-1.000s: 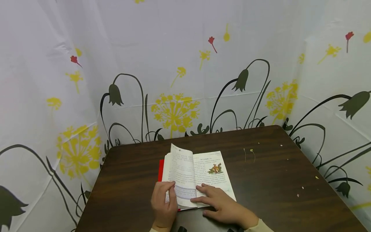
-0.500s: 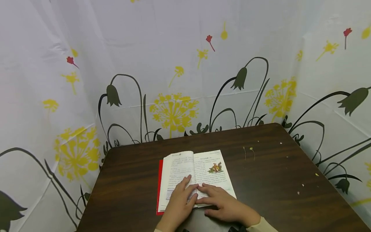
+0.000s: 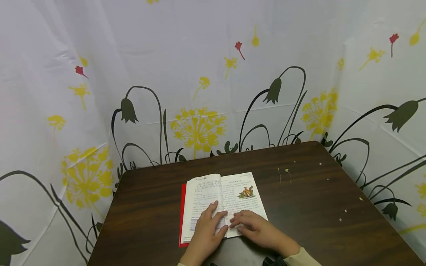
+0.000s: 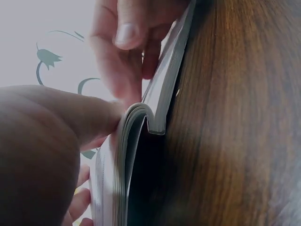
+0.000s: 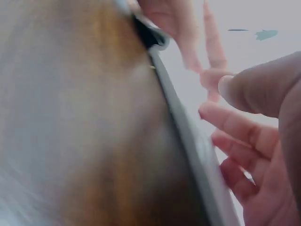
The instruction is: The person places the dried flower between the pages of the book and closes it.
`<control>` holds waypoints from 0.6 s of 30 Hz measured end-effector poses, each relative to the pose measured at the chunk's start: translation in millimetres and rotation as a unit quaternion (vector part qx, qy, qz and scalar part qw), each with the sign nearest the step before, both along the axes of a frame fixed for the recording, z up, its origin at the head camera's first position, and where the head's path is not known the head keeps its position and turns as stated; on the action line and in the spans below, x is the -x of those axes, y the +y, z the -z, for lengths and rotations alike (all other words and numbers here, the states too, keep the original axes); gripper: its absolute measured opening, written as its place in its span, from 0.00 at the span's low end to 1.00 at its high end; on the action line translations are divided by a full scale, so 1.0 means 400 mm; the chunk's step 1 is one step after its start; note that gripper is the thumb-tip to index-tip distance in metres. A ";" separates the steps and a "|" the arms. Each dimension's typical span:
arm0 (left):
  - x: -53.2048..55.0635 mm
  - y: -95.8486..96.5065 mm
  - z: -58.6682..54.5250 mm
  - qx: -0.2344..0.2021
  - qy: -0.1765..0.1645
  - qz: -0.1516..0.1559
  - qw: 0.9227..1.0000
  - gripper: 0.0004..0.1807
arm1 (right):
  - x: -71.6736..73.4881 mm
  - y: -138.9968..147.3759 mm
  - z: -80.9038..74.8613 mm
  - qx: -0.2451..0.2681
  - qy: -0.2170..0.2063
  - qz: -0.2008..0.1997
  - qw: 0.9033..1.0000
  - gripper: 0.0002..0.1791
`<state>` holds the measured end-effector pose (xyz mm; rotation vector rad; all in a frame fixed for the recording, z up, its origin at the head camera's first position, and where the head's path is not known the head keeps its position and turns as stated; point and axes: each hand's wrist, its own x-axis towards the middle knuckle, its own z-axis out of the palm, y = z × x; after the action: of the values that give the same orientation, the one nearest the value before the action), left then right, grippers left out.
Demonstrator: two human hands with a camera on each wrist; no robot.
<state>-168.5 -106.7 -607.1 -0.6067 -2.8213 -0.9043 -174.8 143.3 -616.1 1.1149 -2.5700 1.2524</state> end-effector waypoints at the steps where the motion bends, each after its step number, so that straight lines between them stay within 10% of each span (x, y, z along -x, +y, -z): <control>1: 0.000 -0.001 0.000 0.001 -0.001 0.000 1.000 0.21 | 0.005 0.003 -0.006 0.019 -0.012 0.013 1.000 0.10; 10: -0.010 -0.001 0.003 0.001 -0.008 -0.008 1.000 0.21 | 0.078 0.104 -0.071 -0.030 -0.046 0.191 0.980 0.03; 18: -0.011 0.003 0.003 0.001 -0.025 -0.006 1.000 0.21 | 0.147 0.274 -0.130 -0.162 -0.114 0.355 0.914 0.07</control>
<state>-164.1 -105.4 -608.3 -0.5756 -2.8669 -0.9263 -233.7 253.0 -564.2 -0.0185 -2.9828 0.8229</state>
